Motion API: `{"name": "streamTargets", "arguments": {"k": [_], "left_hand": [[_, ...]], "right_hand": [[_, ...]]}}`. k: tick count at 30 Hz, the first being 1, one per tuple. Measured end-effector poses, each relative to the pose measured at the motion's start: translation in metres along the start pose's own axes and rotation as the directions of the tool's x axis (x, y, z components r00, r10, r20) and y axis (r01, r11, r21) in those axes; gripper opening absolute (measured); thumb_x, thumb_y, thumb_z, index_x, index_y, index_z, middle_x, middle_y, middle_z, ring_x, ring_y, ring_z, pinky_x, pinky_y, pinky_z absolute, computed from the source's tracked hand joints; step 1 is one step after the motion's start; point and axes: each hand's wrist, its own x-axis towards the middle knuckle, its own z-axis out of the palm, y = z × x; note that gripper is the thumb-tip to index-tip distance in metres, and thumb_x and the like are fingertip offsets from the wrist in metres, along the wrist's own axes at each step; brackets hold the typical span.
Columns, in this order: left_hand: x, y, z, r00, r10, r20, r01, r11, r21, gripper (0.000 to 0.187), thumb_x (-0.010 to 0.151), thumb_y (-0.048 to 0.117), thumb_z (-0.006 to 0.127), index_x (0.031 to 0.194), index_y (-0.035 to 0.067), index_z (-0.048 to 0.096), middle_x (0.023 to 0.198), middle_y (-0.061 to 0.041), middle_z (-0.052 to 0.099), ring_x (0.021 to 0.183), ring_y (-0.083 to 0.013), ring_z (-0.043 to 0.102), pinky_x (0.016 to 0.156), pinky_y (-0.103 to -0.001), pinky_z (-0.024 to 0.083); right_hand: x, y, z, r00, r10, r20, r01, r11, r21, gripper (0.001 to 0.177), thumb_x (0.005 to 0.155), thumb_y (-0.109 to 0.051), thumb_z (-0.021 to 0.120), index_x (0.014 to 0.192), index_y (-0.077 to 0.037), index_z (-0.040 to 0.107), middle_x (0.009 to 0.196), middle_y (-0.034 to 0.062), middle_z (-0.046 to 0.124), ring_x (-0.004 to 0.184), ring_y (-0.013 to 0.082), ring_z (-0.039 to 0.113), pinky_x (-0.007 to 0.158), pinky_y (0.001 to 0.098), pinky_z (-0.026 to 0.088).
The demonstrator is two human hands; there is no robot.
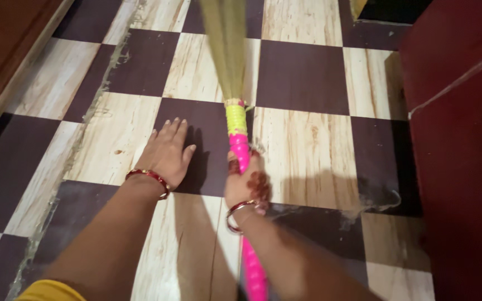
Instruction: The person sweeps debris from a tiled floor toward a doorway using a grass broom.
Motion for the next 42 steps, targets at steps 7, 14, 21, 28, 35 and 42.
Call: {"name": "streamTargets", "arguments": {"k": [7,14,21,28,35,42], "left_hand": [[0.006,-0.004,0.003,0.999,0.016,-0.034,-0.016,1.0,-0.005,0.065,0.101,0.038,0.046,0.155,0.003,0.033,0.162,-0.016,0.034,0.151,-0.0306,0.028,0.122,-0.046,0.023],[0.005,-0.011,0.008,1.0,-0.016,0.026,0.016,1.0,0.006,0.066,0.101,0.038,0.046,0.155,0.002,0.032,0.162,-0.018,0.033,0.151,-0.0328,0.028,0.121,-0.047,0.024],[0.011,-0.023,0.0,1.0,-0.025,-0.005,0.024,0.998,-0.064,0.066,0.1,0.032,0.049,0.156,0.002,0.032,0.162,-0.021,0.031,0.149,-0.0356,0.03,0.121,-0.052,0.024],[0.011,-0.027,-0.006,1.0,0.001,-0.028,-0.003,0.998,-0.062,0.064,0.097,0.03,0.052,0.153,0.002,0.036,0.16,-0.023,0.033,0.149,-0.0379,0.03,0.12,-0.053,0.024],[0.02,-0.024,-0.01,0.999,-0.024,-0.048,0.023,0.999,-0.028,0.06,0.102,0.031,0.047,0.154,0.004,0.036,0.161,-0.02,0.034,0.15,-0.035,0.03,0.122,-0.05,0.024],[0.026,-0.016,-0.018,0.999,-0.03,-0.035,0.028,0.999,-0.038,0.061,0.103,0.034,0.045,0.156,0.006,0.033,0.163,-0.017,0.032,0.15,-0.0335,0.028,0.122,-0.049,0.021]], "right_hand": [[-0.026,0.004,0.044,0.96,0.267,-0.09,-0.246,0.95,0.191,0.038,0.099,-0.044,0.057,0.119,-0.013,0.067,0.104,0.0185,0.076,0.098,0.0373,0.075,0.087,0.0498,0.057],[-0.027,-0.036,0.047,0.934,0.309,0.178,-0.318,0.948,0.022,0.048,0.099,-0.051,0.051,0.128,-0.014,0.06,0.114,0.0194,0.072,0.11,0.0392,0.07,0.095,0.051,0.055],[-0.015,-0.083,0.02,0.941,0.032,0.338,-0.048,0.998,0.038,0.048,0.098,-0.05,0.051,0.129,-0.016,0.062,0.123,0.0171,0.068,0.117,0.0384,0.066,0.1,0.0499,0.052],[-0.034,-0.083,-0.01,0.936,-0.125,0.329,0.145,0.989,-0.037,0.049,0.1,-0.052,0.046,0.131,-0.016,0.058,0.117,0.0184,0.072,0.112,0.0389,0.068,0.096,0.0515,0.052],[-0.002,-0.05,-0.011,0.934,-0.117,0.339,0.219,0.935,-0.279,0.045,0.098,-0.047,0.056,0.129,-0.015,0.062,0.118,0.0184,0.071,0.111,0.0357,0.069,0.097,0.0488,0.054],[0.034,-0.05,-0.034,0.95,-0.009,0.311,0.126,0.925,-0.359,0.042,0.1,-0.045,0.055,0.129,-0.015,0.063,0.119,0.0141,0.072,0.113,0.0307,0.071,0.098,0.0464,0.055]]}}
